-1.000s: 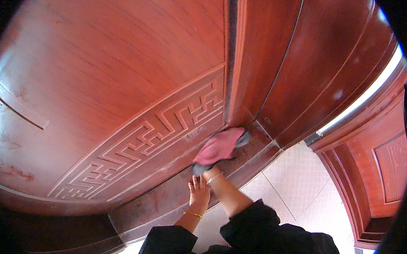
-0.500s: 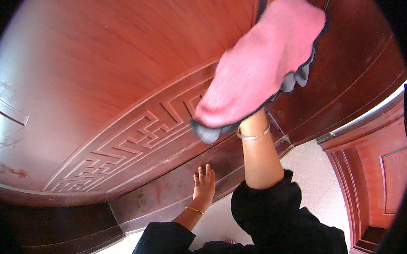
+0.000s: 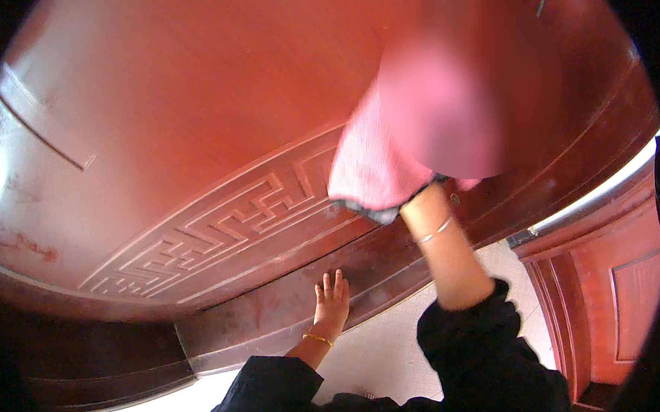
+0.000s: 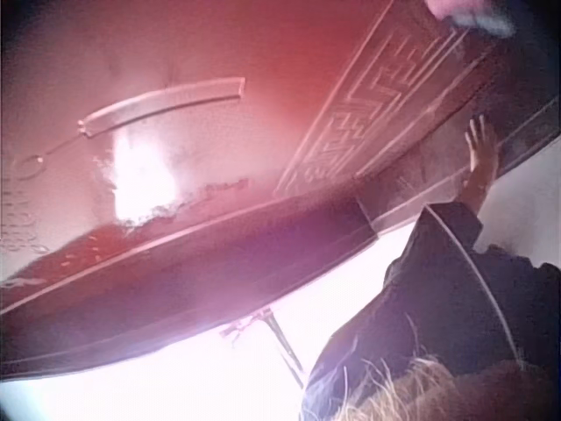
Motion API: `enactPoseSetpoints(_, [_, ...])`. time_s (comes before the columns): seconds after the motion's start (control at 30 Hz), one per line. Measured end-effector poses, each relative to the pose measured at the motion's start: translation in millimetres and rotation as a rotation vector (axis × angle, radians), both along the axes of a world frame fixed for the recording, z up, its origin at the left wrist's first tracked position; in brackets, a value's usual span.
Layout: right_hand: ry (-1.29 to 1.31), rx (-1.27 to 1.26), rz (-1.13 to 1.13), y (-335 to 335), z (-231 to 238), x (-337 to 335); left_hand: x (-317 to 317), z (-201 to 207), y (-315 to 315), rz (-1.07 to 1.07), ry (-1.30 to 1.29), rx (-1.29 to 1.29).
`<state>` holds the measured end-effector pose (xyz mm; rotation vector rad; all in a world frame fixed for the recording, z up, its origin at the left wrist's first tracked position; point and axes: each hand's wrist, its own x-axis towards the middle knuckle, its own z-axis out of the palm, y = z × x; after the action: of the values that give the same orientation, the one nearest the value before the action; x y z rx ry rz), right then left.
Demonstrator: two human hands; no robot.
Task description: The person wipes a reddish-brown wooden door with a pink and grey cloth. They clean the flat surfaces, the carved decorative patterns, the door handle, and the door frame edges. The person opens the door to wipe the side edge and the bottom threshold area before closing it again.
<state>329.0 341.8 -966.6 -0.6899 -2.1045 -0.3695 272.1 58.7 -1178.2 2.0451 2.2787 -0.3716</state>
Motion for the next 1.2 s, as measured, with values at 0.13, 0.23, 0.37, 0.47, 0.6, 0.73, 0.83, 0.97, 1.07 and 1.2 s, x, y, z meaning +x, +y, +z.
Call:
enactPoseSetpoints(0.13, [0.189,0.202,-0.074,19.0,65.1,-10.3,0.0,-4.2,1.1,0.001,0.018,0.045])
enactPoseSetpoints(0.23, [0.098,0.075,-0.08,-19.0,-17.2,-24.1,-1.1,-3.9,0.7,0.002,-0.019,0.01])
enactPoseSetpoints(0.37, [-0.263,-0.187,0.104,-104.7,-155.1,-53.9,-0.8,-69.0,-1.3,0.221,-0.462,0.222])
enactPoseSetpoints(0.47, [-0.604,-0.287,0.259,-144.3,-182.3,-58.8,-4.9,-18.0,-6.6,0.069,-0.146,0.01])
enactPoseSetpoints(0.6, [-0.752,-0.193,0.249,-134.5,-106.5,-55.1,-1.1,-24.6,-2.3,0.093,-0.16,0.03])
enactPoseSetpoints(0.73, [-0.171,0.104,0.093,-72.1,27.6,-56.7,1.0,-26.9,-2.2,0.107,-0.134,0.237])
enactPoseSetpoints(0.83, [0.113,0.213,0.034,-66.4,75.9,-68.0,-7.5,-26.4,-16.2,-0.023,-0.128,0.282])
enactPoseSetpoints(0.97, [0.017,0.063,0.159,-131.7,-36.9,-85.9,-44.2,-9.1,-69.0,0.042,-0.473,0.179])
enactPoseSetpoints(1.07, [-0.171,-0.056,0.355,-175.3,-119.3,-69.4,-88.7,74.8,-117.8,0.37,-0.602,-0.005])
enactPoseSetpoints(1.2, [-0.287,-0.257,0.252,-183.8,-163.3,-41.9,-145.3,103.6,-158.9,0.571,-0.752,0.83])
